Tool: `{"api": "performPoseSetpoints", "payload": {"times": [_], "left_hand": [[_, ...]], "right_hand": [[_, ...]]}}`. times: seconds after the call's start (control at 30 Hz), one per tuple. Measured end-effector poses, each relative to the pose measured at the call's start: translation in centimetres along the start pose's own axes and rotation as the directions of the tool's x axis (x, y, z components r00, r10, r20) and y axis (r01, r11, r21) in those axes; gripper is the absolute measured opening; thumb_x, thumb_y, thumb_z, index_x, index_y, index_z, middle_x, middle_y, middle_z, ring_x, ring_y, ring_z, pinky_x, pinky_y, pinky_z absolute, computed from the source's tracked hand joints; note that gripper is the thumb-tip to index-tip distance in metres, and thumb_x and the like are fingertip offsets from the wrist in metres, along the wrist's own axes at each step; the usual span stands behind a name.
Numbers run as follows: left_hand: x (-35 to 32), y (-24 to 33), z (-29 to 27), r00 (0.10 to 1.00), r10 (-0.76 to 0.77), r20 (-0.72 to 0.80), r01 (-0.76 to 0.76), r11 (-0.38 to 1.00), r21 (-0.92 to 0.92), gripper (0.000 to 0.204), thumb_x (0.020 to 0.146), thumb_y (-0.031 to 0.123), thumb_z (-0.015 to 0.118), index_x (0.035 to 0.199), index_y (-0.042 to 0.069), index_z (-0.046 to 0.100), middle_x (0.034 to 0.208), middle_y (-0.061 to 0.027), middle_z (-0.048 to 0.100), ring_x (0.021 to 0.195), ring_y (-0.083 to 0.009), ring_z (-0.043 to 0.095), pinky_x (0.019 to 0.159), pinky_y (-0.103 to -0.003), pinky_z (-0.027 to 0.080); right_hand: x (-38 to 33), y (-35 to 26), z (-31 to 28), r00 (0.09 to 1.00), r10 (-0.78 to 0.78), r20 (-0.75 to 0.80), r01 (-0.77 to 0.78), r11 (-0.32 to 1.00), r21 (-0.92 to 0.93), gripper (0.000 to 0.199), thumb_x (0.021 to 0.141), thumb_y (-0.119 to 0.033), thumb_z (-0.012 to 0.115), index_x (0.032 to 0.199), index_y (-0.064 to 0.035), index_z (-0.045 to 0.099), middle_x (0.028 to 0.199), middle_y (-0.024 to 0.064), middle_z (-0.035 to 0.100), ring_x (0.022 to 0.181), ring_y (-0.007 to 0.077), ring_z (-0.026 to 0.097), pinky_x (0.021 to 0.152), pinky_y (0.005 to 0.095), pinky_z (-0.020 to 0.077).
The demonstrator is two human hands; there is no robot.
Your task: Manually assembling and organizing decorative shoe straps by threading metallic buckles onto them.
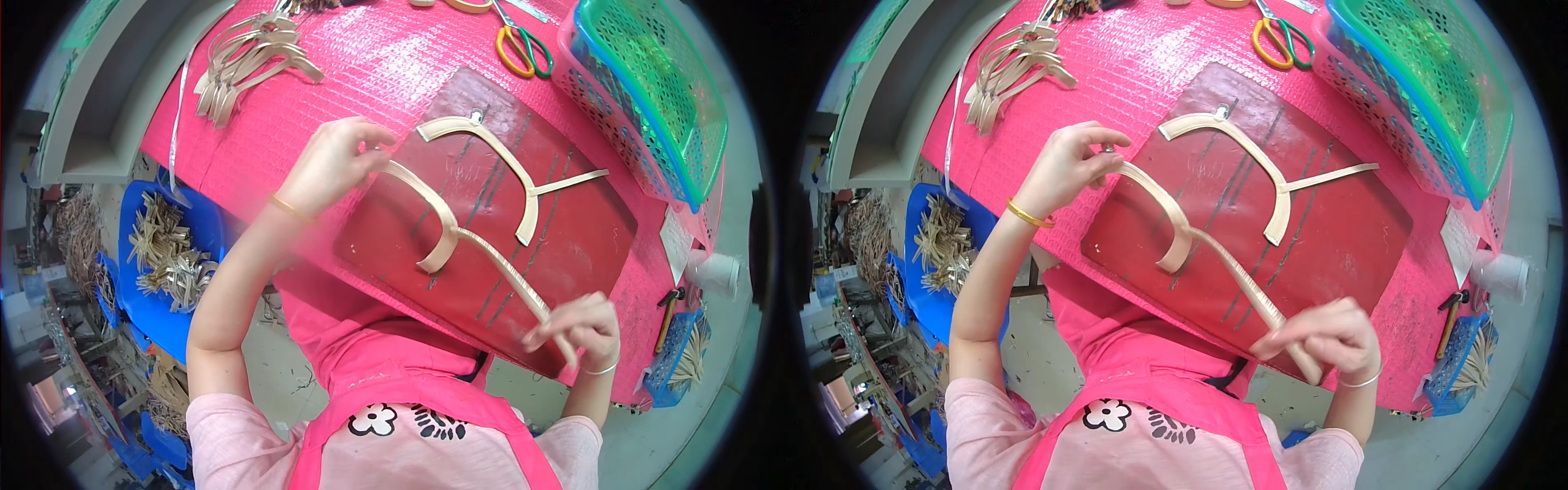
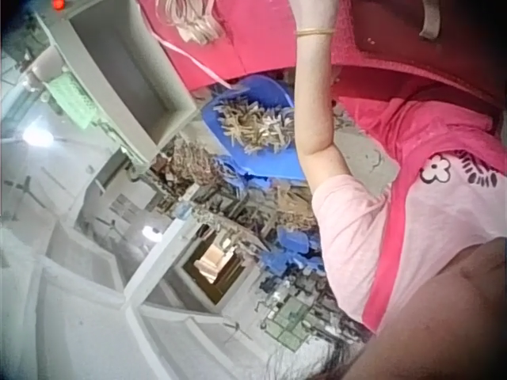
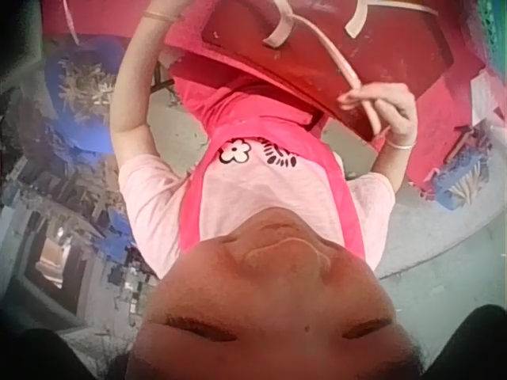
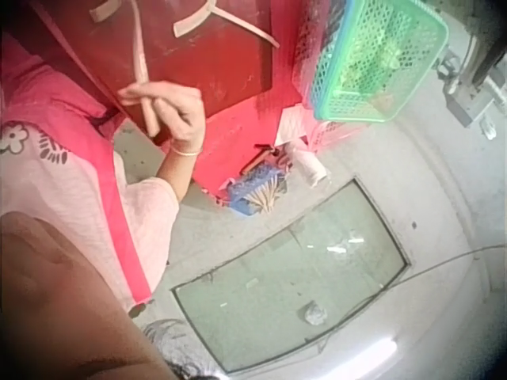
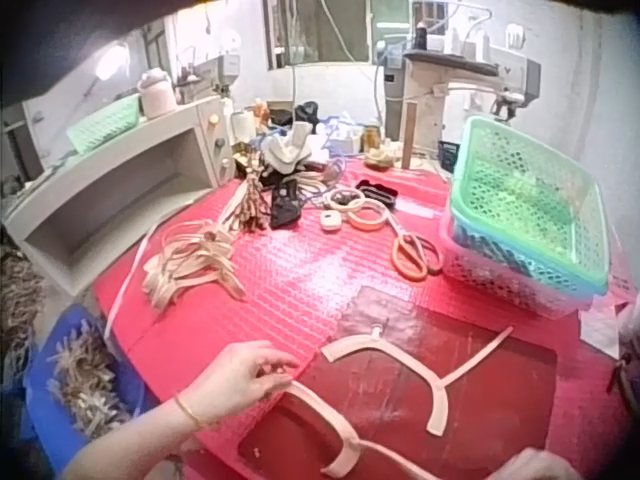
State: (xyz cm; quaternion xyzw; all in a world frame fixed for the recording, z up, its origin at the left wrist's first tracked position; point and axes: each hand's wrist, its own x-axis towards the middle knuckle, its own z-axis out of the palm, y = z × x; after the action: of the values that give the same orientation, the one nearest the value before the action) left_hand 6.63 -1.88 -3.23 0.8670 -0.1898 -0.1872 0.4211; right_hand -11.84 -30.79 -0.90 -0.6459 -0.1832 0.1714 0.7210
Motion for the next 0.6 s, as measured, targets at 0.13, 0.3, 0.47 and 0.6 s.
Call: {"api": "performPoseSetpoints", "payload": {"times": [0.13,0.3,0.47,0.6], "left_hand": [[-0.1,-0.7,0.9,0.984,0.172,-0.055,-0.161,0.974,0.161,0.015,0.076,0.007,0.058,0.087,-0.003,0.059,0.071,-0.0093,0.054,0.054,-0.0135,0.057,0.050,-0.025,0.045],[-1.4,0.0,1.4,0.986,0.082,-0.145,-0.055,0.982,0.183,0.020,0.082,0.018,0.053,0.085,-0.001,0.058,0.062,-0.0069,0.057,0.049,-0.0119,0.054,0.047,-0.024,0.043],[-2.6,0.0,1.9,0.990,-0.140,0.026,0.138,0.897,-0.420,0.026,0.086,0.023,0.049,0.085,-0.001,0.059,0.067,-0.0032,0.058,0.053,-0.0074,0.052,0.049,-0.021,0.041],[-3.2,-0.8,2.1,0.987,-0.094,0.133,0.161,0.697,-0.699,0.027,0.086,0.023,0.049,0.086,-0.001,0.059,0.073,-0.0037,0.059,0.062,-0.0067,0.053,0.054,-0.019,0.042]], "right_hand": [[3.6,1.4,2.9,0.937,-0.349,-0.011,0.324,0.858,0.398,0.024,0.075,-0.004,0.052,0.093,0.0098,0.058,0.080,0.0197,0.061,0.064,0.0288,0.060,0.068,0.0336,0.0475],[9.0,0.8,5.0,0.810,-0.171,-0.562,0.190,0.982,-0.025,0.014,0.082,-0.009,0.050,0.085,0.0024,0.057,0.070,0.0041,0.053,0.066,0.0138,0.053,0.060,0.0276,0.0414],[13.0,2.2,6.0,0.918,0.325,-0.227,-0.246,0.916,0.316,0.017,0.086,-0.013,0.046,0.096,0.0012,0.050,0.067,0.0030,0.053,0.041,0.0044,0.041,0.037,0.0157,0.0298],[14.3,4.1,6.6,0.863,0.437,-0.252,-0.382,0.893,0.238,0.016,0.086,-0.016,0.049,0.093,-0.0022,0.053,0.057,-0.0042,0.045,0.041,0.0003,0.034,0.036,0.0158,0.0226]]}}
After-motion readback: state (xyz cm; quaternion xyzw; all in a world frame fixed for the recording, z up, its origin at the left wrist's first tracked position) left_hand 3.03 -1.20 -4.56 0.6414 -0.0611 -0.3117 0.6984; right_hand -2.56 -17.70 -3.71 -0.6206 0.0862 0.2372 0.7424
